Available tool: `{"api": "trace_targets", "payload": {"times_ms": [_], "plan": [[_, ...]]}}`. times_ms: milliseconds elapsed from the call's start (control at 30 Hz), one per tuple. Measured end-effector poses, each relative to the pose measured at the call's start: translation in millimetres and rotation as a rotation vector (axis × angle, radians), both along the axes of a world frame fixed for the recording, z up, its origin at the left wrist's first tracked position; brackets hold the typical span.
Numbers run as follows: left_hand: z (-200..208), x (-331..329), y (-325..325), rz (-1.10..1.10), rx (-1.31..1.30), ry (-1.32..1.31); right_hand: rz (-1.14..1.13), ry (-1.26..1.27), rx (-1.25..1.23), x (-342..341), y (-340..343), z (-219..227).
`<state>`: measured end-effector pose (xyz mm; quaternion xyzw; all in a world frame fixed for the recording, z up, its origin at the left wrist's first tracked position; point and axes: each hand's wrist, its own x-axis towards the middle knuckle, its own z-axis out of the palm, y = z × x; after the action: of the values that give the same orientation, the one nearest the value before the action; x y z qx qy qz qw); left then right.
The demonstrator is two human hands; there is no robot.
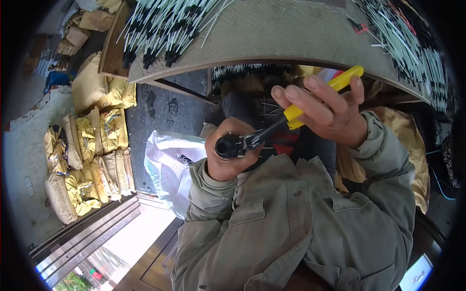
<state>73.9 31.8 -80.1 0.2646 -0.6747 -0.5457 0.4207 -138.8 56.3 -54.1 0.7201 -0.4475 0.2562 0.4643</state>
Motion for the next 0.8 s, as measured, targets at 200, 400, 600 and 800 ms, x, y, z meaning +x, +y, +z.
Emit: {"api": "trace_targets", "payload": {"times_ms": [200, 400, 600, 800], "plan": [[-1, 1, 1, 0.0, 0.014, 0.069, -0.023, -0.053, -0.026, 7, 0, -13], [-9, 0, 7, 0.114, -0.057, 0.026, 0.098, -0.064, 0.391, 0, 38, 9], [-12, 3, 17, 0.0, -0.085, 0.095, 0.27, -0.202, 1.196, -17, 57, 79], [2, 6, 21, -0.198, 0.013, 0.024, 0.555, -1.386, 2.796, -46, 40, 39]]}}
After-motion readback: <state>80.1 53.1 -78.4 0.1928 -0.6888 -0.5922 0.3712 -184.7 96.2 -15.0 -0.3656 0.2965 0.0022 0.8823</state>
